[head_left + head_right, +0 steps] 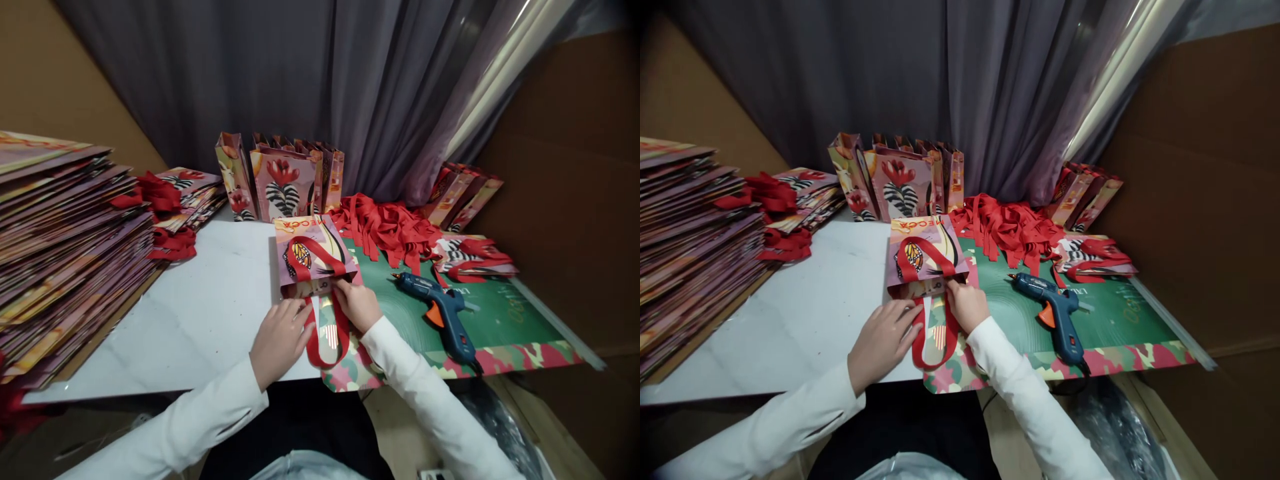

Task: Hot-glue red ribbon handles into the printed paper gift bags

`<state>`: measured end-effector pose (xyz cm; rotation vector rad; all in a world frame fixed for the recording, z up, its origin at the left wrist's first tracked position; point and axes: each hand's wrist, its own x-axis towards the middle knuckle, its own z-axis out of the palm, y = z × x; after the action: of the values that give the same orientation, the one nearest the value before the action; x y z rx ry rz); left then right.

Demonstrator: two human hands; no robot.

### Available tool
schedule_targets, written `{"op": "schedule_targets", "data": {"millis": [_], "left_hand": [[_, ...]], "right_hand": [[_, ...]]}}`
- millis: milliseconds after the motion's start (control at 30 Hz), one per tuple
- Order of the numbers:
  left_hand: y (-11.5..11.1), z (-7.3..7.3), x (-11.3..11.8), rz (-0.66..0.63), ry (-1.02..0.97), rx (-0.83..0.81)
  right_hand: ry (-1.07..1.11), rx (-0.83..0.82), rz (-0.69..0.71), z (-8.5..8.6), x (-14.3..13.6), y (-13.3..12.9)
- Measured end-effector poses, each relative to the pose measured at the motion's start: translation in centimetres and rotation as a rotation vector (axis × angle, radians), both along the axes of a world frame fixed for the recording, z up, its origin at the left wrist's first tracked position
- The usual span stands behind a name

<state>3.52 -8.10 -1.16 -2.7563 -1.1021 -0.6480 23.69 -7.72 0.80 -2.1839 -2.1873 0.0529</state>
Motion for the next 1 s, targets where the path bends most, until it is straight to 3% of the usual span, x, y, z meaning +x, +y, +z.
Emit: {"op": "schedule_targets", "data": {"millis": [167, 467, 633, 767, 1000], "left_hand": [[-0.1, -0.9, 0.0, -0.004, -0.044, -0.062], [-0.2, -1.2, 0.1, 0.057, 0.053, 0.041], [0.3, 0.1, 1.8, 0.074, 0.167, -0.027], [1.3, 1.5, 4.2, 0.163, 0.232, -0.136], [3.5, 1.4, 5.9, 0.186, 0.271, -0.198]], "right_hand": [[-0.023, -0.062, 0.009, 0.1, 0.5, -1.2], [-0.038, -0.059, 0.047, -0.5, 0.3, -1.2], [-0.047, -0.077, 0.037, -0.1, -0.2, -0.6], [-0.034, -0.093, 0.026, 0.5, -1.2, 0.1], [0.023, -0.111, 0.005, 0.3, -3.3, 0.6]]}}
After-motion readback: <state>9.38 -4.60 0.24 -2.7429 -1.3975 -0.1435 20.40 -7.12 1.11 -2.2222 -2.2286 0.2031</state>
